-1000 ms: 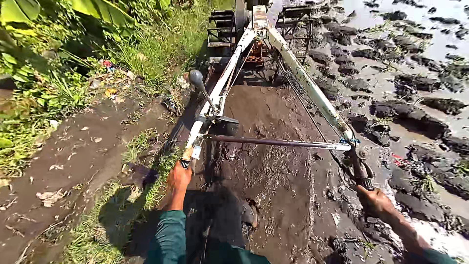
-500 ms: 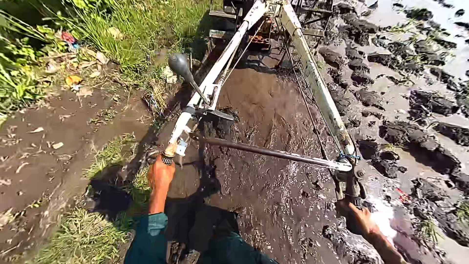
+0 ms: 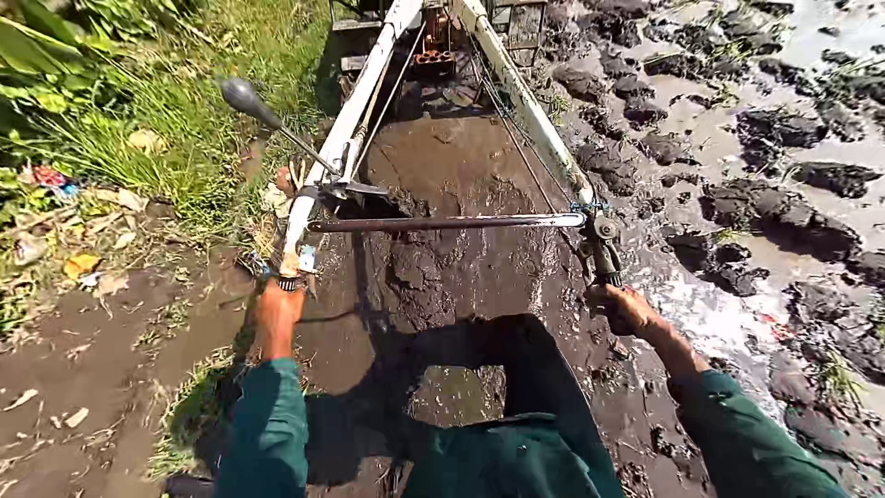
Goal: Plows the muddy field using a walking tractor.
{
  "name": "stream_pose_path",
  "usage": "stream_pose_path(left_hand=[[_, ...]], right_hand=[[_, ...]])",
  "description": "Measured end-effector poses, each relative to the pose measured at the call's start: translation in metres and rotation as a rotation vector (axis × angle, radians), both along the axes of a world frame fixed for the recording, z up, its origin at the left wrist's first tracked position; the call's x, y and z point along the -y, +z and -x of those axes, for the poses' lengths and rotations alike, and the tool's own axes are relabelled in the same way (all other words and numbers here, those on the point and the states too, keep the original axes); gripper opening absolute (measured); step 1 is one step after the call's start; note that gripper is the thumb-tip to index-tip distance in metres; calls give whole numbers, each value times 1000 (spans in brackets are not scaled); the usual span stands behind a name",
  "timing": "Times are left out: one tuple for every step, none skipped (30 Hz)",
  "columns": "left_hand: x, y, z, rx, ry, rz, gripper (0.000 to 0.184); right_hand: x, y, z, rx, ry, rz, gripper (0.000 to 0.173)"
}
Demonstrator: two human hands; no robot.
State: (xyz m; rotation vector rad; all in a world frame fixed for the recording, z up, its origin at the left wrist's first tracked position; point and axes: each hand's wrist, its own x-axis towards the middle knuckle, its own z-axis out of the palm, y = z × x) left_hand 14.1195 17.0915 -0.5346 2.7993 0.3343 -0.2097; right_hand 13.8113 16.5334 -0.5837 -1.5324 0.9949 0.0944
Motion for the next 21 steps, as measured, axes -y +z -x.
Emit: stream_pose_path(left_hand=[[23, 1, -8, -5, 12, 3, 58], [43, 0, -16, -13, 25, -4, 58], [61, -1, -25, -24, 36, -12, 58], [78, -2, -37, -34, 50, -16, 59], [93, -4, -51, -41, 63, -18, 60], [105, -4, -68, -30, 71, -14, 61], [117, -2, -85, -18, 76, -9, 61], [128, 1, -102, -16, 82, 0, 60], [139, 2, -118, -19, 87, 12, 60], [150, 1, -131, -26, 93, 24, 60], [162, 0, -146, -28, 99, 34, 61], [173, -1, -161, -32, 102, 40, 60], [183, -2, -177, -35, 106, 40, 59], [196, -2, -191, -40, 115, 43, 60], [209, 0, -207, -38, 120, 44, 59], [222, 3, -222, -43, 122, 46, 57], [235, 5, -238, -54, 124, 46, 57], [249, 7, -254, -66, 120, 47, 56], [262, 8, -269, -75, 113, 55, 56], [275, 8, -284, -81, 106, 66, 56], [287, 8, -299, -82, 107, 71, 57]], right_hand=[[24, 1, -16, -11, -16, 32, 31], [45, 2, -30, -23, -21, 46, 31], [64, 2, -41, -31, -20, 46, 31], [81, 2, -54, -32, -23, 50, 31], [99, 2, -69, -24, -27, 43, 32], [116, 2, -87, -6, -39, 32, 33], [132, 2, -107, 14, -47, 24, 34], [143, 4, -127, 25, -45, 30, 34], [152, 6, -143, 24, -44, 42, 34], [160, 8, -159, 13, -47, 51, 35], [166, 11, -175, -4, -55, 66, 34], [171, 12, -194, -13, -76, 81, 34], [177, 16, -212, -18, -88, 78, 35], [186, 19, -231, -17, -94, 87, 37], [198, 21, -251, -17, -81, 93, 39], [213, 19, -268, -25, -75, 103, 39], [230, 16, -281, -41, -67, 111, 39], [247, 12, -296, -67, -59, 145, 38], [264, 9, -311, -98, -51, 196, 37], [280, 6, -325, -123, -38, 235, 38], [294, 6, -340, -148, -16, 260, 40]])
